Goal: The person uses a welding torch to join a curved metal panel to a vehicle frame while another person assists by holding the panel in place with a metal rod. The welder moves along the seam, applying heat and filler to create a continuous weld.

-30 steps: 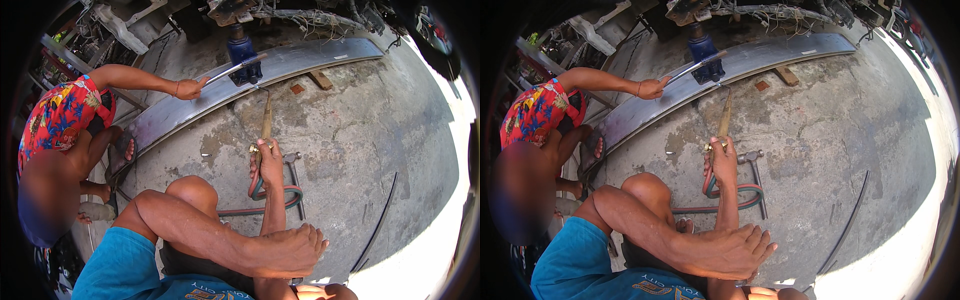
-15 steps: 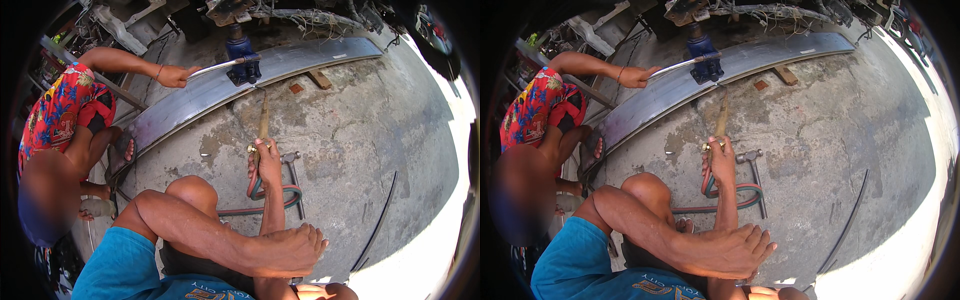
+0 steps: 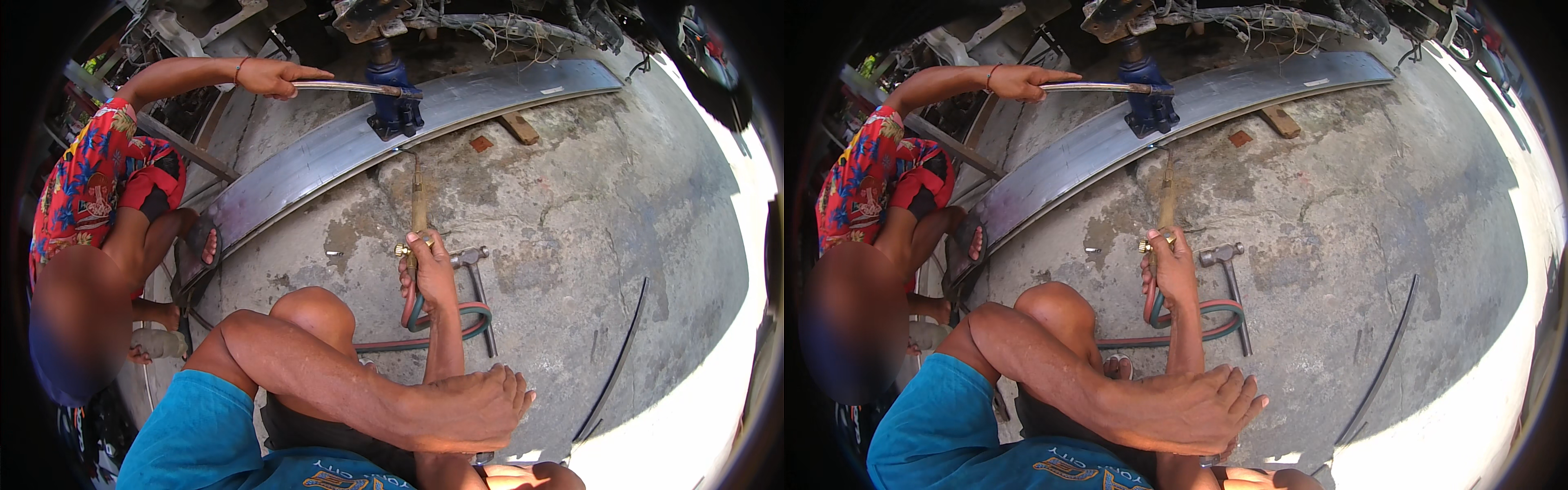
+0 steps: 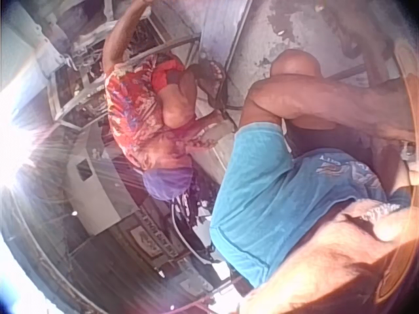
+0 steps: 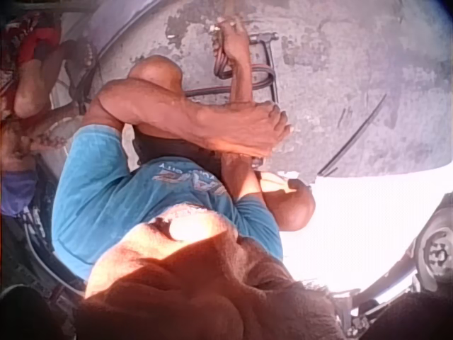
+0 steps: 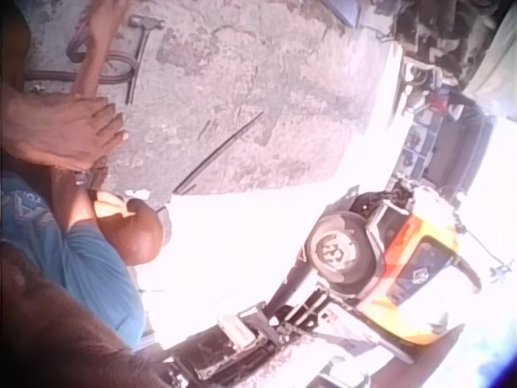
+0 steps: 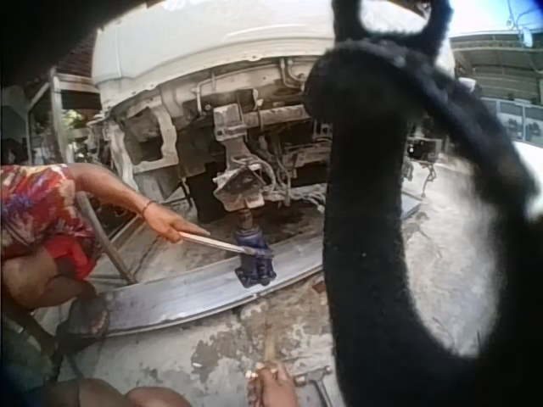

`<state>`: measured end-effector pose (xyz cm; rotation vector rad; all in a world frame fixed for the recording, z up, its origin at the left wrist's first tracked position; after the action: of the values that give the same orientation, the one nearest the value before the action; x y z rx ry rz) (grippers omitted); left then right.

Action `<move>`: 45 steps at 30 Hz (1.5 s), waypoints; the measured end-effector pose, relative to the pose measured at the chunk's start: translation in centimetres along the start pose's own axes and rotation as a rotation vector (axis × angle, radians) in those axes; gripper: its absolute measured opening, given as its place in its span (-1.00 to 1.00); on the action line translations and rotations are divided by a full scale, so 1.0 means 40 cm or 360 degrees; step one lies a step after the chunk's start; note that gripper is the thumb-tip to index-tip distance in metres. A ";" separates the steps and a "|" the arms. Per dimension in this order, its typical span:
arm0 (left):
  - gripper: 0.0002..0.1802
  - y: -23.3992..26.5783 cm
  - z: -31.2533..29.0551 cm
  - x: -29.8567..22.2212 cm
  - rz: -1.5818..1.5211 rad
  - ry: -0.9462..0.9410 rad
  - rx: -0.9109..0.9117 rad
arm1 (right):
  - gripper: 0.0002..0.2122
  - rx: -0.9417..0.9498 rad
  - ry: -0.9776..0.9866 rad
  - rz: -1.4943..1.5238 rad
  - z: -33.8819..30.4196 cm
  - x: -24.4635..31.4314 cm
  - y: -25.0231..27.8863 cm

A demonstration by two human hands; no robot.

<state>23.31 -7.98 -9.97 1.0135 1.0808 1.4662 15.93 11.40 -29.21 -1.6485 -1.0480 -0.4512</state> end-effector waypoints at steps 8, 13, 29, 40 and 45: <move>-0.49 -0.034 -0.008 -0.016 -0.0075 0.0089 0.0260 | -0.77 -0.0032 0.0018 -0.0121 -0.014 0.005 -0.016; -0.47 -0.040 -0.017 -0.021 0.0031 0.0055 0.0267 | -0.75 -0.0149 0.0128 -0.0245 -0.017 0.040 -0.004; -0.47 0.012 0.001 0.025 -0.0067 -0.0105 0.0159 | -0.71 0.0053 -0.0103 0.0750 0.021 -0.030 0.126; -0.41 0.001 0.003 0.031 -0.0052 -0.0071 0.0498 | -0.70 0.0172 -0.0157 0.0984 0.043 -0.078 0.131; -0.41 0.002 0.002 0.034 -0.0015 -0.0112 0.0493 | -0.64 0.0150 -0.0095 0.1088 0.049 -0.061 0.135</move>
<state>23.20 -6.64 -9.78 1.2636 1.2847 1.2694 18.59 12.02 -34.81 -1.8165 -0.4815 0.0990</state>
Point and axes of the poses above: each hand's wrist, its own z-axis towards the middle knuckle, its own y-axis out of the back of the hand, x = y × z, the point moved 8 cm from there along z, towards the middle knuckle, and after that the axes turned 1 degree about x, right-handed, at the moved point
